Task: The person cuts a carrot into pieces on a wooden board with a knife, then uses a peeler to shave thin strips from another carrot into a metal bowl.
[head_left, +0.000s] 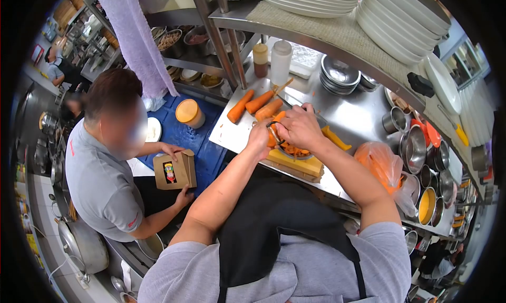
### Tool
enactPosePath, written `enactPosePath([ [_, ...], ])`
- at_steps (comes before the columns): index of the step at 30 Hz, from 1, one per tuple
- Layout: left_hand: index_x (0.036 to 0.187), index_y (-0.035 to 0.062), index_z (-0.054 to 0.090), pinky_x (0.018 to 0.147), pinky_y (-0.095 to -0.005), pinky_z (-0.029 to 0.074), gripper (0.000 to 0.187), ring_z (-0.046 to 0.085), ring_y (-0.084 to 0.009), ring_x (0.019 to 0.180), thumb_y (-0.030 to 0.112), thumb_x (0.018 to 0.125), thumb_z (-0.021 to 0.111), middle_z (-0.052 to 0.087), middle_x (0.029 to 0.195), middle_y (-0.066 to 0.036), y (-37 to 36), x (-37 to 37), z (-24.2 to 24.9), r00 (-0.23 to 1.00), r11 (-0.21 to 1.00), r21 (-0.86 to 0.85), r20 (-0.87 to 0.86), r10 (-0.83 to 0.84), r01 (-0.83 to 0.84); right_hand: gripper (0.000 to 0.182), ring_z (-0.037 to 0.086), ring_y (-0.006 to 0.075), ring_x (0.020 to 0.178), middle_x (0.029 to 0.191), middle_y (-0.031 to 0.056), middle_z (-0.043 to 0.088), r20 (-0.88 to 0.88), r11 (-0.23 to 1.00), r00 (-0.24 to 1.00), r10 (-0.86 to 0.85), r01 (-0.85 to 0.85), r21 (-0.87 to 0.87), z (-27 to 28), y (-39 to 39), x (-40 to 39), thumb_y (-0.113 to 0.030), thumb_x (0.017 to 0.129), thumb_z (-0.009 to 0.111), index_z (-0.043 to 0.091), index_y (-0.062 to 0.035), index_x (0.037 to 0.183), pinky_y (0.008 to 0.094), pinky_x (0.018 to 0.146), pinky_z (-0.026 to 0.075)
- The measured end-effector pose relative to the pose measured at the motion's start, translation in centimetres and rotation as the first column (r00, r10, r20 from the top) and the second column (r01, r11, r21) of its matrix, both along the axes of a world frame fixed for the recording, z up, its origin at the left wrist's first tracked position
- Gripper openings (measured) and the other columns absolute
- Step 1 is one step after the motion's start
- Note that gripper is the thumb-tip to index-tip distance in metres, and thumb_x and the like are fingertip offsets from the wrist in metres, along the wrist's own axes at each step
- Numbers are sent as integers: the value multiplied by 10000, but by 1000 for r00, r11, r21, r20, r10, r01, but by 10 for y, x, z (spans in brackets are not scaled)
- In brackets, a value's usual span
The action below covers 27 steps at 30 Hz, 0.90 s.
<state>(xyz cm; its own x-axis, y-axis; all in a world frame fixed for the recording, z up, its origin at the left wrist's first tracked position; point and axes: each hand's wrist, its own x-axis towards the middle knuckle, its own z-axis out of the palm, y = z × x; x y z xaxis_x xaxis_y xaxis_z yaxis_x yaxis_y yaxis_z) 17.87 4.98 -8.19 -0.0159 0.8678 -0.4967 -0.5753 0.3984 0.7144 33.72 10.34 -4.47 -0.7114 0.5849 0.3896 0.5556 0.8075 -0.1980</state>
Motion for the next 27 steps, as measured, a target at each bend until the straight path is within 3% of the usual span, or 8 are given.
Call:
enactPosePath([
  [4,1316,38,540,561,-337,449,385,600,-218,740,250,1048,363,635,1002,-117,-9,-4,1,995,997,-13,-69,-71,71,373,591,248,884,795,54,656,91,1000,996,-2,5,-25,-24,33,6,-383,942,524,754,-139,779,481,902,364],
  [6,1367,29,521,561,-333,439,433,584,-224,726,258,1051,332,628,986,-114,-14,-11,-1,978,973,117,40,-203,197,448,624,249,953,850,66,712,302,956,909,-287,289,39,-52,73,25,-424,954,482,780,-119,814,497,920,356],
  [8,1393,31,506,573,-325,439,452,585,-217,738,273,1055,329,630,981,-114,-19,-5,12,975,970,119,45,-218,212,515,641,281,935,825,106,726,442,928,839,-318,371,-37,-69,95,57,-431,982,458,779,-88,771,513,912,371],
  [13,1354,31,528,617,-311,435,450,586,-198,778,322,1066,343,639,958,-102,-9,-6,10,992,987,139,87,-91,78,475,639,279,926,804,101,709,283,876,838,-466,483,13,-64,80,62,-394,986,477,770,-84,776,521,898,376],
  [16,1193,62,576,652,-346,445,370,585,-179,791,344,1068,373,654,960,-85,-7,-12,-3,990,992,17,56,-127,127,404,630,283,937,854,97,704,68,924,925,-375,378,-48,-34,54,41,-369,977,515,755,-102,790,520,902,369],
  [20,1222,69,569,673,-355,465,367,610,-191,829,339,1070,372,658,1010,-92,-3,-10,-22,993,992,49,21,-119,118,367,624,281,938,872,76,702,-20,967,967,-255,254,-13,-10,15,17,-354,981,516,751,-112,837,487,919,366],
  [25,1260,71,550,718,-362,496,369,651,-225,945,323,1073,355,649,1129,-92,-4,2,-9,994,999,19,109,29,-31,315,617,255,954,1017,64,715,-265,897,957,120,-219,-383,-12,-6,14,-323,1002,507,730,-153,1145,414,939,366],
  [27,1265,69,550,709,-363,495,377,644,-217,923,326,1073,353,651,1108,-89,-5,-4,-17,994,999,47,107,10,-15,347,612,247,955,1054,76,715,-226,875,960,163,-247,-416,-17,-10,20,-329,1007,502,697,-173,1248,410,931,366],
])
